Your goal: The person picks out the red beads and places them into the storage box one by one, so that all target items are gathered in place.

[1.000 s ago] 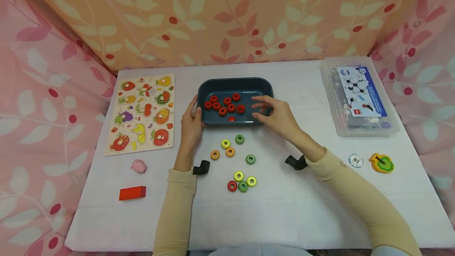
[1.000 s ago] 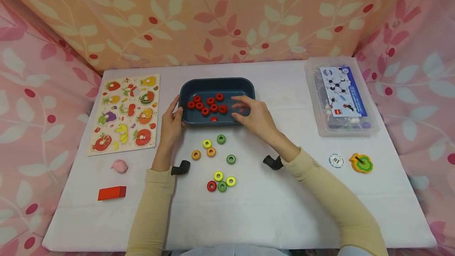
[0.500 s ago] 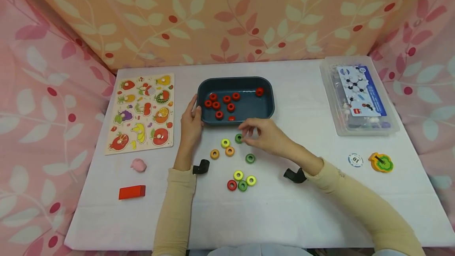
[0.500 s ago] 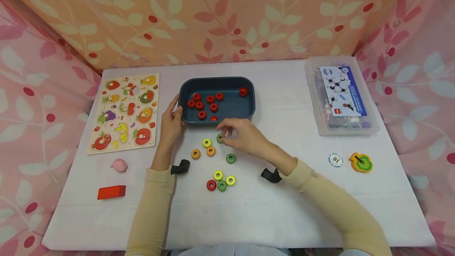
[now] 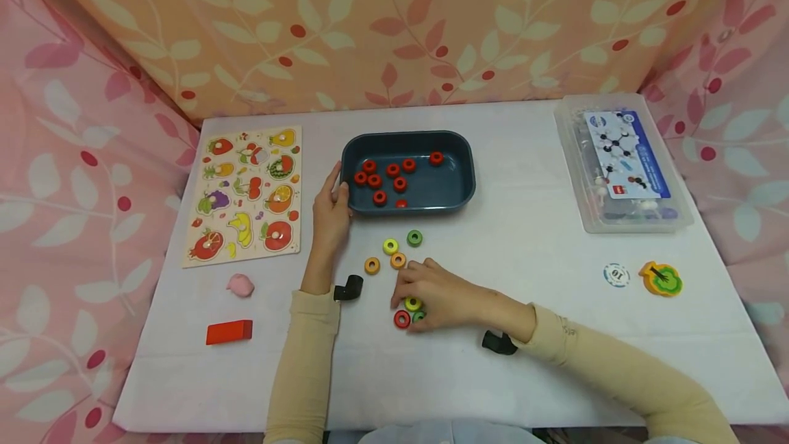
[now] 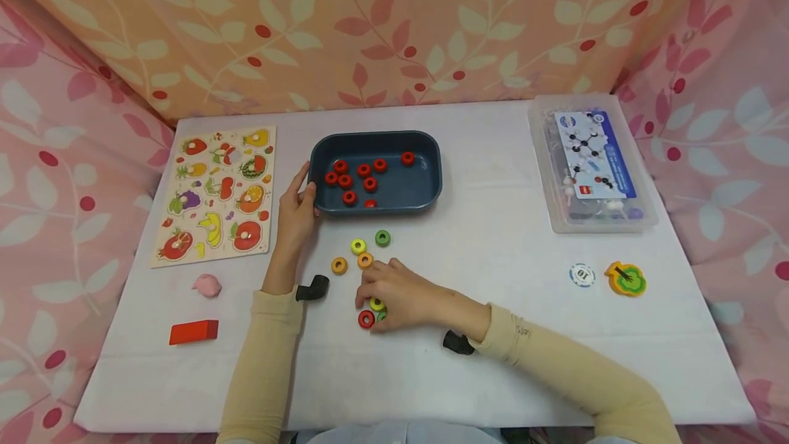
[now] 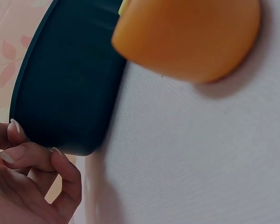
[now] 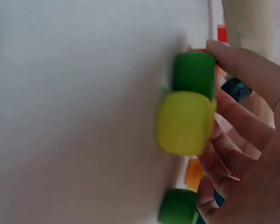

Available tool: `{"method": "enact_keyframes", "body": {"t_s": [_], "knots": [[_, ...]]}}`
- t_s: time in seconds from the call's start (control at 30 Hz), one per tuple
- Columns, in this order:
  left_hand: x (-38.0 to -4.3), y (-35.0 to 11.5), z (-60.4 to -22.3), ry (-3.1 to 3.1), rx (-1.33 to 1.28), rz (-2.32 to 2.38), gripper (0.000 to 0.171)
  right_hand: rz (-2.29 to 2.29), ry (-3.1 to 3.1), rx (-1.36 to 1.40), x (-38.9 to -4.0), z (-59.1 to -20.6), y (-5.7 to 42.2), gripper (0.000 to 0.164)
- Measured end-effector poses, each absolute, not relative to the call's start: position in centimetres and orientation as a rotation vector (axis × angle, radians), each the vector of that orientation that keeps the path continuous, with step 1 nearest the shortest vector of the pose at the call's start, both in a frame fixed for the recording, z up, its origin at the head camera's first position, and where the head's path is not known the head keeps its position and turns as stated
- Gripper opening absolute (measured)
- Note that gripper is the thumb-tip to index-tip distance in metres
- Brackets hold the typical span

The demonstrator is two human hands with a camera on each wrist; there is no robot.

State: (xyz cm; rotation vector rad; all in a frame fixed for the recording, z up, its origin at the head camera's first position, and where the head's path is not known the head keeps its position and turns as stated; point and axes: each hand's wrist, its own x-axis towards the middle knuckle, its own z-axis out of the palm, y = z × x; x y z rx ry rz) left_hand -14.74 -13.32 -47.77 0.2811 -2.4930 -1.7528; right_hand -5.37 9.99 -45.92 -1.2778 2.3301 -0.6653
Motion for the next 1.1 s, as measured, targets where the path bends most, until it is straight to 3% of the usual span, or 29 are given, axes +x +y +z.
{"method": "enact_keyframes", "body": {"t_s": [0.3,0.63,0.83,1.1], "knots": [[-14.8,-13.4,-47.8,-2.480,0.279,-1.766,0.046,-0.771,2.396,-1.276,-6.0,-46.1,9.8,0.025],[-14.8,-13.4,-47.8,-2.480,0.274,-1.772,0.046,-1.248,2.695,-0.955,-14.7,-42.5,12.5,0.027],[-14.7,-13.5,-47.9,-2.468,0.263,-1.768,0.046,-1.154,2.798,-0.685,-18.9,-42.4,12.8,0.028],[-14.7,-13.5,-47.8,-2.470,0.266,-1.776,0.046,-0.928,2.820,-0.543,-21.7,-43.6,11.2,0.030]]}}
